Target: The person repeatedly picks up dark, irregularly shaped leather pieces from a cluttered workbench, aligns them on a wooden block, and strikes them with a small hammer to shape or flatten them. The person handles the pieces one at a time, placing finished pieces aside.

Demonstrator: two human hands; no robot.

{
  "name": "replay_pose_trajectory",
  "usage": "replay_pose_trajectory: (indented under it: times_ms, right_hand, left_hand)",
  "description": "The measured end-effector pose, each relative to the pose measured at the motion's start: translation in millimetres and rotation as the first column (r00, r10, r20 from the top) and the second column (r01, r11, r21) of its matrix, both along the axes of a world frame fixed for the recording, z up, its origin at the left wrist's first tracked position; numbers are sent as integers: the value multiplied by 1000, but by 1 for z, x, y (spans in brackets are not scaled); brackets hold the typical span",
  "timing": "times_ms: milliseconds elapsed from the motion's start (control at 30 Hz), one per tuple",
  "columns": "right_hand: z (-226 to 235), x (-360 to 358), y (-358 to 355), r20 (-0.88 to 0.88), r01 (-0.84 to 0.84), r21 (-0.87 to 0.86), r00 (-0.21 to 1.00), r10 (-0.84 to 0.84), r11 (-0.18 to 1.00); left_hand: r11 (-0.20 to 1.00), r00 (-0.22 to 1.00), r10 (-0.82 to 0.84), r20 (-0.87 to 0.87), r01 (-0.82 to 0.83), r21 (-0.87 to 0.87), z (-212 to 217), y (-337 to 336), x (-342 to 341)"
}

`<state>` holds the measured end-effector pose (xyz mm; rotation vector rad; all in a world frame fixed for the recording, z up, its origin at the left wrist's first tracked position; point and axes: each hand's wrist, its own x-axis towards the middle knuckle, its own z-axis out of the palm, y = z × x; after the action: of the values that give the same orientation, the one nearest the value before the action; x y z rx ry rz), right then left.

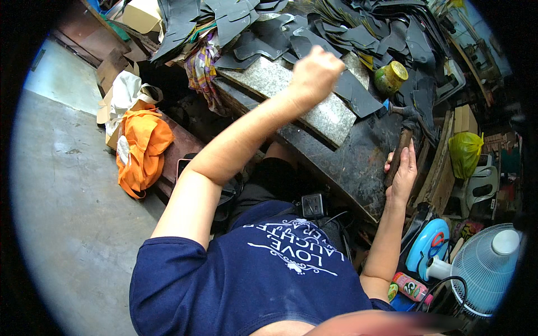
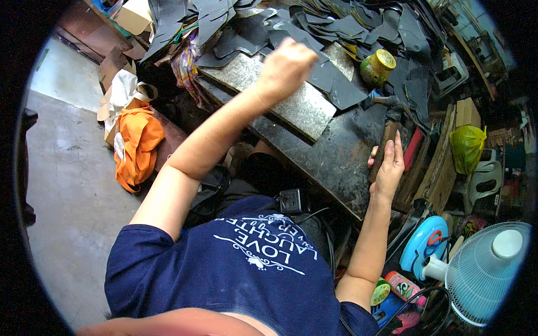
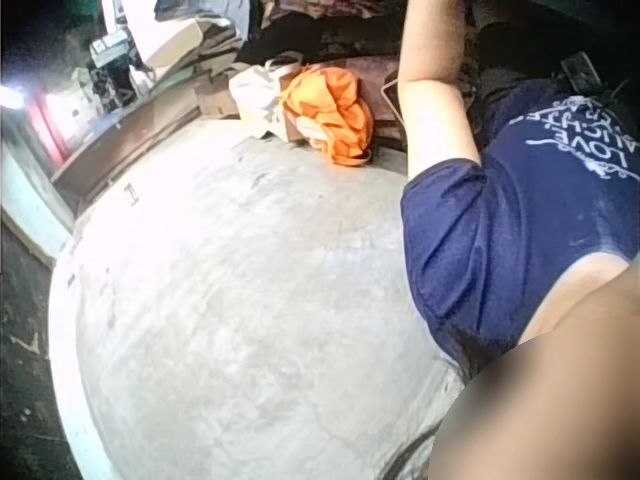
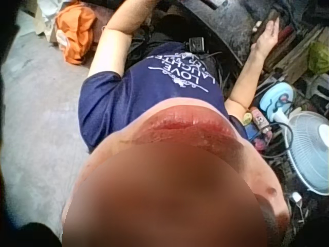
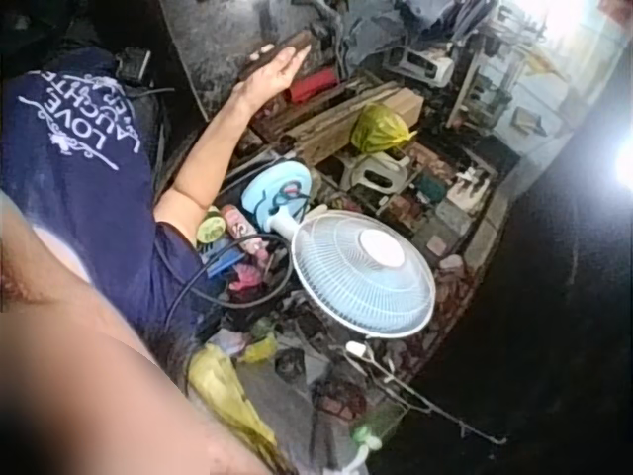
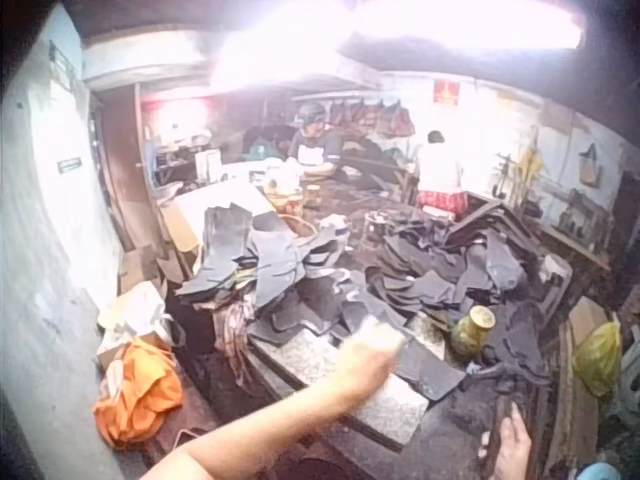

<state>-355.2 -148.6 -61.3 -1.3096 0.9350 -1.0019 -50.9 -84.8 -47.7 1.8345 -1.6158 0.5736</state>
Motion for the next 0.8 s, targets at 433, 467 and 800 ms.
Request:
replay_pose_trajectory:
  times_ms: [433, 467, 800]
  right_hand:
    - [1, 1, 1, 19, 6, -4, 1000, -5, 1000]
    - [1, 1, 1, 23, 3, -2, 1000, -3, 1000]
    - [2, 2, 2, 20, 23, 14, 1000, -24, 1000]
  left_hand:
    - [989, 896, 43, -442, 25, 146, 8, 36, 45]
    - [975, 809, 25, -587, 111, 194, 6, 48, 38]
    - [983, 751, -61, -657, 158, 89, -9, 74, -4]
